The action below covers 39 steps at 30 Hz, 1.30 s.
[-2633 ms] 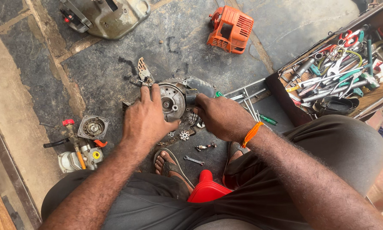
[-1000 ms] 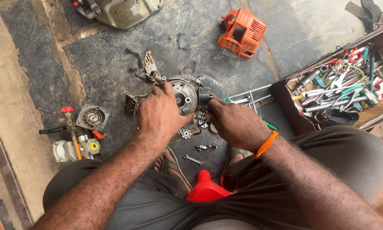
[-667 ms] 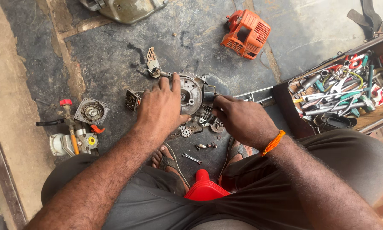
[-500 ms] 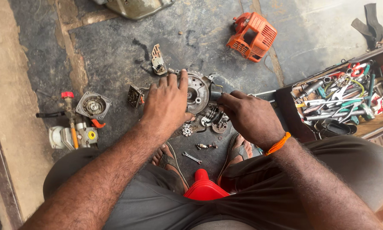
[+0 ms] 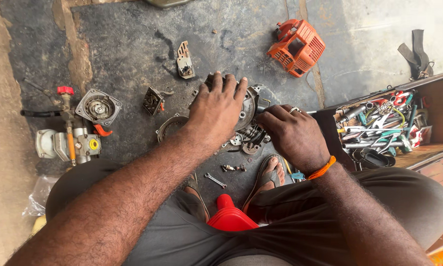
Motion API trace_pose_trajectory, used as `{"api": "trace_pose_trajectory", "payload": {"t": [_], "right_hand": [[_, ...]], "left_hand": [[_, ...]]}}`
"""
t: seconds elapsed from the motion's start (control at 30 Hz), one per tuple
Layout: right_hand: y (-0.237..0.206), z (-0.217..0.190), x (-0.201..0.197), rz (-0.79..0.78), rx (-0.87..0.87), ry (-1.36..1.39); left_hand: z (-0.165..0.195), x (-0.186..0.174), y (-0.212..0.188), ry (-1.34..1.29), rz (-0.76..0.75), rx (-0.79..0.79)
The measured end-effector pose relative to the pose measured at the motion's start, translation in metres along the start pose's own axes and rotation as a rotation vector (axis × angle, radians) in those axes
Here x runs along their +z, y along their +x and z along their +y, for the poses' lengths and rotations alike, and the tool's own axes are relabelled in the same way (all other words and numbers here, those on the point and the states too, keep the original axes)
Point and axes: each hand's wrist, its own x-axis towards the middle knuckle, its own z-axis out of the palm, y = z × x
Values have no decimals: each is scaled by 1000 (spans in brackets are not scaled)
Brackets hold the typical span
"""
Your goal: The person sits on a small stool and works on a disassembled small engine block on the floor. They use a wrench to tighten bolts on the engine casing, occasionally repositioning the block and checking the fit of the components.
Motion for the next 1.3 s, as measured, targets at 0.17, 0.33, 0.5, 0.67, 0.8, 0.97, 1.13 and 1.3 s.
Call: {"api": "trace_pose_trajectory", "payload": {"t": [0.17,0.33,0.5,0.67,0.8,0.97,1.13,1.3], "right_hand": [[3,-6,1,-9,-27,-78],[5,-11,0,-17,-62,-149],[10,-17,-1,-57,-115,-179],[20,-14,-10,-111,-189,-174],[28,-8,-16,-137,-214,-141],[31,-5,-17,-161,-253,-160],[30,-2,-14,-109,-208,-175],[25,-1,-7,-78,-150,-265]], "left_hand": [[-5,4,1,11,-101,8],[-5,3,2,30,-70,-11],[-8,4,1,-31,-109,-3],[-8,10,1,-22,-65,-8],[-8,17,3,-48,-26,-24],[-8,14,4,-58,-54,-13],[-19,0,3,-71,-209,26],[-21,-1,-1,-87,-231,24]]}}
